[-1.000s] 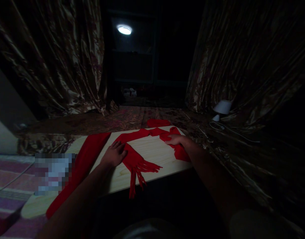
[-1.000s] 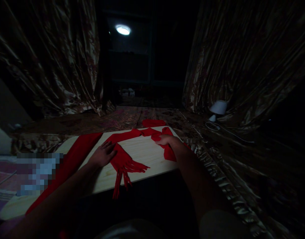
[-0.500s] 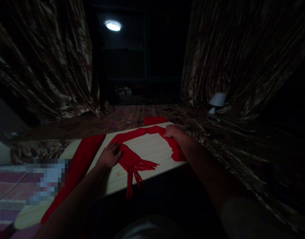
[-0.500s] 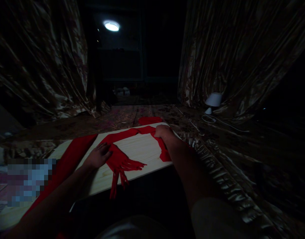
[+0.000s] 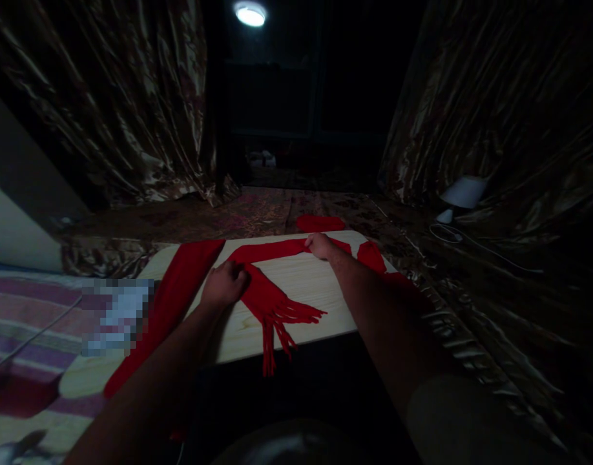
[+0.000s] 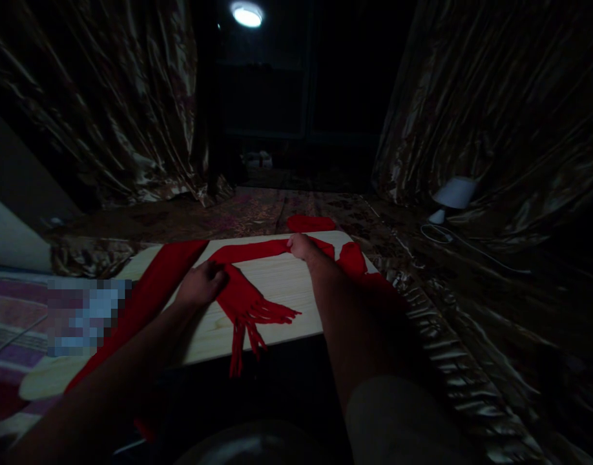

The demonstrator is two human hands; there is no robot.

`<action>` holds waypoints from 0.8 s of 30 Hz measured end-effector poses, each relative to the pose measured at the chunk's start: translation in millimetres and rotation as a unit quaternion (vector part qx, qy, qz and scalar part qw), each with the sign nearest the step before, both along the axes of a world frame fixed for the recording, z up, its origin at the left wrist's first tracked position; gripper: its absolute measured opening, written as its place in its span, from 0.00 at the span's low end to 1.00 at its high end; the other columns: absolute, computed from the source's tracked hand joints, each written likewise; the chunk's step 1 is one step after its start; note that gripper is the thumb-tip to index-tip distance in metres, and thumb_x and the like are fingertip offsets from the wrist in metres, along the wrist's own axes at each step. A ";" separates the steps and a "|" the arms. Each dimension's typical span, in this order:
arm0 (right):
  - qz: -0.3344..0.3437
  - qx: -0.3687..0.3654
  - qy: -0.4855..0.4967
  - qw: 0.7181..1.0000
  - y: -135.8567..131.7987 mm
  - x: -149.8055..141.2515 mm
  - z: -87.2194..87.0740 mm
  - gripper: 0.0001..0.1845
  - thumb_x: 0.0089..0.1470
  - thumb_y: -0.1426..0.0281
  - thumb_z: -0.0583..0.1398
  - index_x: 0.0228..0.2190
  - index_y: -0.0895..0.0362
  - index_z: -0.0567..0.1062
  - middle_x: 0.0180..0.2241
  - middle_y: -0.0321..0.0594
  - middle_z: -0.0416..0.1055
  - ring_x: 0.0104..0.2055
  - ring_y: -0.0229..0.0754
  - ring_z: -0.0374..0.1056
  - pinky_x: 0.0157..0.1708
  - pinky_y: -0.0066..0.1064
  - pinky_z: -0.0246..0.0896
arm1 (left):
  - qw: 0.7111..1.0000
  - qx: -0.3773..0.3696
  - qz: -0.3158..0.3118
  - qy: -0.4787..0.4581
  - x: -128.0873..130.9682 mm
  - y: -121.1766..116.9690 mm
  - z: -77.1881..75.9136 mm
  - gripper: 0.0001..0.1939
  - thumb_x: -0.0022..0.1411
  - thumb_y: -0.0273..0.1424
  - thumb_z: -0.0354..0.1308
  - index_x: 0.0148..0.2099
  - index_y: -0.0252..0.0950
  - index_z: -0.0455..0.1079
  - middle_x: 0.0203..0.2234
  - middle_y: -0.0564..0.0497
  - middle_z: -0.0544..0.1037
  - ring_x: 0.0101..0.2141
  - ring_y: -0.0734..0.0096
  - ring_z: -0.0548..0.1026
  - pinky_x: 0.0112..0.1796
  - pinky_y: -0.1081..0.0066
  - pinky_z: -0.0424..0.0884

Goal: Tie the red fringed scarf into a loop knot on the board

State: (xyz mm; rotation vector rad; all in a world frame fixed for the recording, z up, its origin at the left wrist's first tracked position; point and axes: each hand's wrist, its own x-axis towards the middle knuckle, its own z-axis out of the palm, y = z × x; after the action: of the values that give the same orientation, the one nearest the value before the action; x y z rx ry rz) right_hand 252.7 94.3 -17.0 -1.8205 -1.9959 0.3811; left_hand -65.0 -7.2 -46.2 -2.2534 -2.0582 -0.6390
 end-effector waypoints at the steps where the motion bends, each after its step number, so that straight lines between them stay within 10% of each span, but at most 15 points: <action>1: 0.001 -0.004 0.000 1.000 0.4 1.5 -0.8 0.15 0.54 0.81 0.58 0.39 0.60 0.82 0.39 0.40 0.80 0.38 0.36 0.74 0.41 0.21 0.64 | 1.000 0.001 0.001 -0.004 -0.2 1.0 -1.2 0.22 0.66 0.43 0.46 0.51 0.35 0.72 0.45 0.40 0.80 0.46 0.54 0.77 0.47 0.62 0.70; 24: 0.013 -0.006 -0.033 0.999 -1.9 2.2 2.6 0.11 0.53 0.81 0.58 0.33 0.63 0.82 0.35 0.45 0.81 0.35 0.38 0.74 0.32 0.21 0.59 | 1.000 0.007 -0.009 -0.023 -0.4 5.6 -8.1 0.21 0.66 0.42 0.48 0.53 0.34 0.69 0.49 0.39 0.77 0.48 0.54 0.75 0.47 0.63 0.69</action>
State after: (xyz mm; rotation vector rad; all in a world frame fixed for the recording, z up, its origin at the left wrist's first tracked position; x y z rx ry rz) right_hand 254.9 92.4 -14.4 -1.8391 -2.0676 0.3460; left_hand -65.4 -1.6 -54.3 -2.2745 -2.0487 -0.7107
